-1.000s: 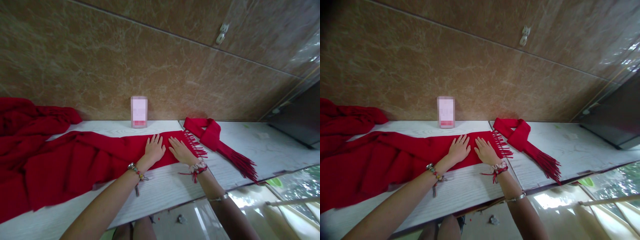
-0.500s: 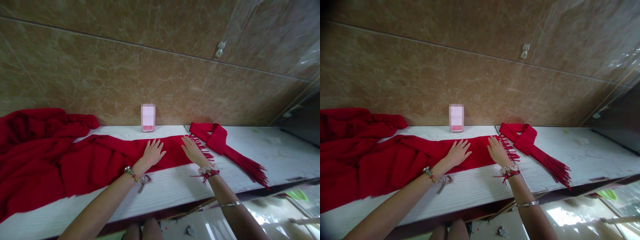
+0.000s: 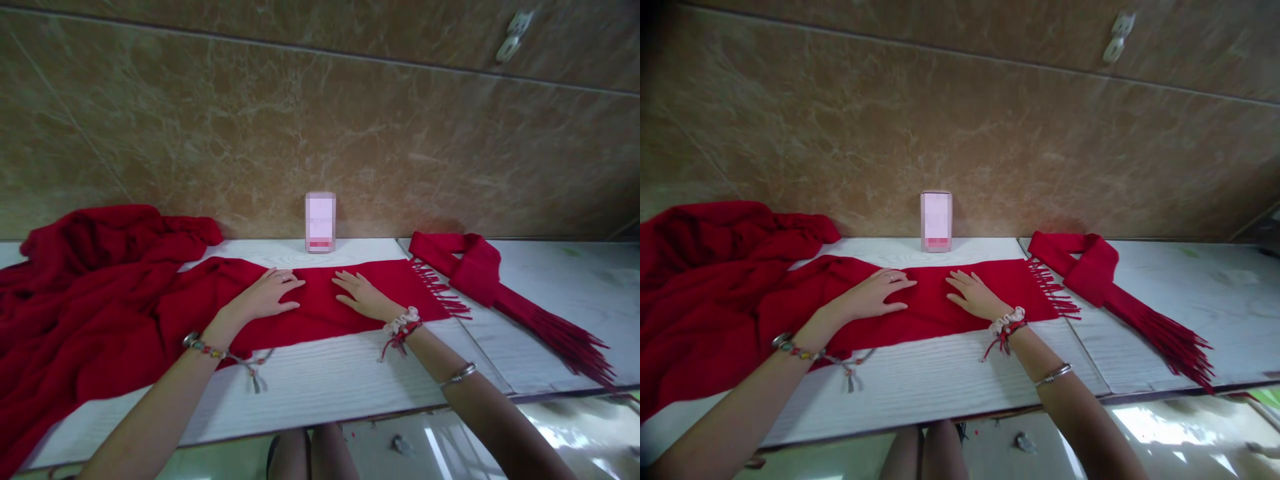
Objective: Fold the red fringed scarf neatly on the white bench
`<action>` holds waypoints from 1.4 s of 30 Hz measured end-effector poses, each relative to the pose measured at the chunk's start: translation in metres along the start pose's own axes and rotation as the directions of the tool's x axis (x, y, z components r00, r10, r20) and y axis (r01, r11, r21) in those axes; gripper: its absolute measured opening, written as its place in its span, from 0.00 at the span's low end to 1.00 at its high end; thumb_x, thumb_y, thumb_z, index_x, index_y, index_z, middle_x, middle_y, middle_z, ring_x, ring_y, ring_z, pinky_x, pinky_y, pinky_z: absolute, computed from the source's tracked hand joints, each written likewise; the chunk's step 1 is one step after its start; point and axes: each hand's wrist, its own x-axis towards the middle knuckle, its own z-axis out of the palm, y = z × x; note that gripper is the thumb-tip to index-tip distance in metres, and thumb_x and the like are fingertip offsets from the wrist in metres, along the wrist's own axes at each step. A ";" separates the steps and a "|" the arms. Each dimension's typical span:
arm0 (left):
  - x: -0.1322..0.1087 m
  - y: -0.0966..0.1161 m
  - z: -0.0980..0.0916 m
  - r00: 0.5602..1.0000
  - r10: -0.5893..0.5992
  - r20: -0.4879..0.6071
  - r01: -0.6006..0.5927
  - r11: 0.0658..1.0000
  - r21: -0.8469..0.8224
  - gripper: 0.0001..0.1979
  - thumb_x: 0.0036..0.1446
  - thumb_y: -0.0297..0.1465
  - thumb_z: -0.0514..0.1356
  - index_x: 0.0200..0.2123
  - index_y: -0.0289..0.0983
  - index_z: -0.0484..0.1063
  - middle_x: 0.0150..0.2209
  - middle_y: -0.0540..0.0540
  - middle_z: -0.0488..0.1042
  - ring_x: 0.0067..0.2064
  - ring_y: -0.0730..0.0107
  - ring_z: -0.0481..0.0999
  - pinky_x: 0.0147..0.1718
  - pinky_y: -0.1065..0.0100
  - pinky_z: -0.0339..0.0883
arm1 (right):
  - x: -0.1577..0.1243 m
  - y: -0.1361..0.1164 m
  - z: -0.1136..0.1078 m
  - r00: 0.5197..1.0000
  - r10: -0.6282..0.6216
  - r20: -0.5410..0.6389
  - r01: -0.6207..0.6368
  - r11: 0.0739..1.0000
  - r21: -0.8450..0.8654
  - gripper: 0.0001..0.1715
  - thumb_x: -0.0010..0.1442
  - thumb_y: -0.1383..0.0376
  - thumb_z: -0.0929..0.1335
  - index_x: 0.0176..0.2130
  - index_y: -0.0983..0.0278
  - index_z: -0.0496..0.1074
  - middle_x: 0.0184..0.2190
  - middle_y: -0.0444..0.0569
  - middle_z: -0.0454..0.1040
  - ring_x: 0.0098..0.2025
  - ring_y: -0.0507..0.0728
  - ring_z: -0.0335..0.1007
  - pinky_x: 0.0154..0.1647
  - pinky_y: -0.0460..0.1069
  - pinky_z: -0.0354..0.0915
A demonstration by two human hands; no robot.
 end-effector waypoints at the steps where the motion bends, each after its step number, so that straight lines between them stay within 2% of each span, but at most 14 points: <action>1: -0.001 0.001 0.000 1.000 0.016 0.004 -0.016 1.000 0.010 0.22 0.55 0.38 0.56 0.53 0.39 0.64 0.51 0.42 0.67 0.53 0.64 0.64 0.52 0.62 0.54 | -0.001 0.001 0.000 1.000 0.006 -0.009 -0.006 1.000 0.020 0.26 0.62 0.59 0.57 0.57 0.64 0.58 0.59 0.56 0.57 0.62 0.58 0.46 0.60 0.61 0.45; 5: -0.007 0.003 -0.006 0.998 0.064 -0.005 -0.064 0.997 0.039 0.17 0.53 0.36 0.58 0.47 0.39 0.69 0.45 0.44 0.71 0.47 0.65 0.69 0.48 0.66 0.59 | -0.003 -0.001 -0.006 1.000 -0.004 -0.006 0.004 0.995 0.097 0.25 0.61 0.59 0.58 0.56 0.64 0.60 0.57 0.55 0.61 0.60 0.58 0.50 0.60 0.59 0.47; 8: -0.012 0.002 -0.014 0.998 0.060 -0.015 -0.059 0.997 0.042 0.10 0.54 0.33 0.56 0.40 0.39 0.72 0.41 0.45 0.71 0.41 0.67 0.71 0.42 0.68 0.63 | -0.005 -0.009 -0.012 0.996 -0.080 0.032 0.074 0.982 0.176 0.24 0.61 0.58 0.59 0.55 0.62 0.62 0.57 0.54 0.60 0.61 0.58 0.49 0.60 0.59 0.46; 13: -0.022 -0.001 -0.024 0.999 0.019 0.034 -0.023 0.992 0.125 0.09 0.52 0.26 0.55 0.37 0.38 0.72 0.39 0.47 0.73 0.39 0.68 0.72 0.40 0.69 0.64 | -0.012 -0.023 -0.018 0.972 -0.173 0.157 0.127 0.955 0.267 0.32 0.53 0.52 0.66 0.55 0.55 0.60 0.61 0.50 0.53 0.63 0.63 0.41 0.58 0.69 0.35; 15: -0.025 -0.005 -0.025 0.997 -0.023 0.075 0.010 0.986 0.164 0.10 0.50 0.26 0.56 0.38 0.37 0.72 0.39 0.46 0.74 0.41 0.66 0.72 0.41 0.67 0.64 | -0.014 -0.024 -0.018 0.967 -0.185 0.177 0.137 0.958 0.252 0.28 0.52 0.54 0.67 0.52 0.56 0.65 0.60 0.50 0.54 0.63 0.64 0.40 0.57 0.70 0.32; 18: -0.030 -0.012 -0.029 0.991 -0.075 0.114 0.056 0.985 0.166 0.12 0.49 0.24 0.55 0.38 0.36 0.71 0.38 0.45 0.74 0.40 0.65 0.72 0.42 0.66 0.64 | -0.015 -0.023 -0.017 0.965 -0.196 0.172 0.149 0.955 0.257 0.17 0.58 0.61 0.62 0.46 0.58 0.71 0.58 0.49 0.58 0.63 0.62 0.42 0.58 0.70 0.32; 24: -0.047 -0.015 -0.045 0.987 -0.127 -0.095 0.143 0.972 0.187 0.14 0.48 0.20 0.49 0.36 0.37 0.69 0.38 0.46 0.72 0.39 0.66 0.71 0.36 0.68 0.66 | -0.013 -0.015 -0.017 0.967 -0.186 0.172 0.113 0.925 0.364 0.21 0.61 0.63 0.58 0.54 0.56 0.63 0.56 0.49 0.62 0.62 0.59 0.44 0.58 0.69 0.31; 26: -0.058 -0.010 -0.039 0.993 -0.113 -0.041 0.119 0.973 0.200 0.14 0.48 0.20 0.50 0.36 0.37 0.69 0.38 0.46 0.72 0.38 0.68 0.71 0.35 0.69 0.66 | -0.014 -0.014 -0.017 0.961 -0.197 0.196 0.113 0.921 0.372 0.22 0.61 0.64 0.58 0.55 0.54 0.61 0.57 0.47 0.61 0.63 0.58 0.41 0.58 0.69 0.29; 28: -0.070 -0.004 -0.023 0.996 -0.076 0.041 0.068 0.981 0.182 0.14 0.49 0.20 0.50 0.37 0.38 0.69 0.37 0.47 0.71 0.37 0.69 0.71 0.36 0.70 0.66 | -0.015 -0.015 -0.018 0.947 -0.222 0.233 0.130 0.927 0.352 0.23 0.61 0.66 0.58 0.54 0.51 0.61 0.58 0.44 0.58 0.64 0.59 0.37 0.57 0.70 0.27; 29: -0.077 -0.002 -0.012 0.997 -0.064 0.046 0.056 0.985 0.165 0.14 0.51 0.21 0.50 0.38 0.38 0.70 0.37 0.46 0.71 0.38 0.68 0.71 0.38 0.69 0.66 | -0.015 -0.016 -0.019 0.939 -0.233 0.254 0.141 0.932 0.333 0.23 0.60 0.66 0.59 0.53 0.50 0.62 0.59 0.43 0.56 0.64 0.60 0.35 0.56 0.71 0.26; 32: -0.099 -0.006 0.016 0.986 -0.104 -0.128 0.116 0.989 0.094 0.16 0.56 0.23 0.47 0.44 0.37 0.68 0.41 0.43 0.70 0.42 0.68 0.69 0.42 0.66 0.64 | -0.017 -0.017 -0.020 0.925 -0.247 0.290 0.169 0.948 0.269 0.21 0.59 0.65 0.61 0.51 0.49 0.65 0.61 0.42 0.53 0.64 0.61 0.31 0.56 0.72 0.25; 34: -0.112 -0.020 0.026 0.974 -0.110 -0.199 0.127 0.989 0.076 0.17 0.57 0.26 0.46 0.47 0.38 0.67 0.44 0.43 0.69 0.45 0.67 0.68 0.44 0.64 0.63 | -0.017 -0.017 -0.019 0.923 -0.254 0.290 0.184 0.951 0.247 0.19 0.58 0.64 0.62 0.50 0.50 0.66 0.61 0.43 0.53 0.64 0.62 0.31 0.56 0.72 0.25; 39: -0.132 -0.063 0.018 0.982 -0.105 -0.157 0.137 0.968 0.211 0.15 0.56 0.27 0.47 0.40 0.39 0.71 0.37 0.44 0.72 0.42 0.64 0.69 0.46 0.58 0.58 | -0.020 -0.014 -0.015 0.928 -0.277 0.250 0.223 0.949 0.225 0.17 0.60 0.63 0.61 0.49 0.51 0.68 0.60 0.43 0.54 0.64 0.61 0.33 0.57 0.70 0.26; 42: -0.133 -0.073 0.003 0.989 -0.092 -0.118 0.120 0.958 0.259 0.15 0.52 0.23 0.48 0.37 0.39 0.71 0.35 0.44 0.73 0.42 0.64 0.69 0.48 0.57 0.56 | -0.021 -0.013 -0.011 0.935 -0.276 0.222 0.231 0.950 0.210 0.19 0.60 0.64 0.60 0.50 0.51 0.66 0.60 0.43 0.55 0.64 0.60 0.34 0.57 0.70 0.26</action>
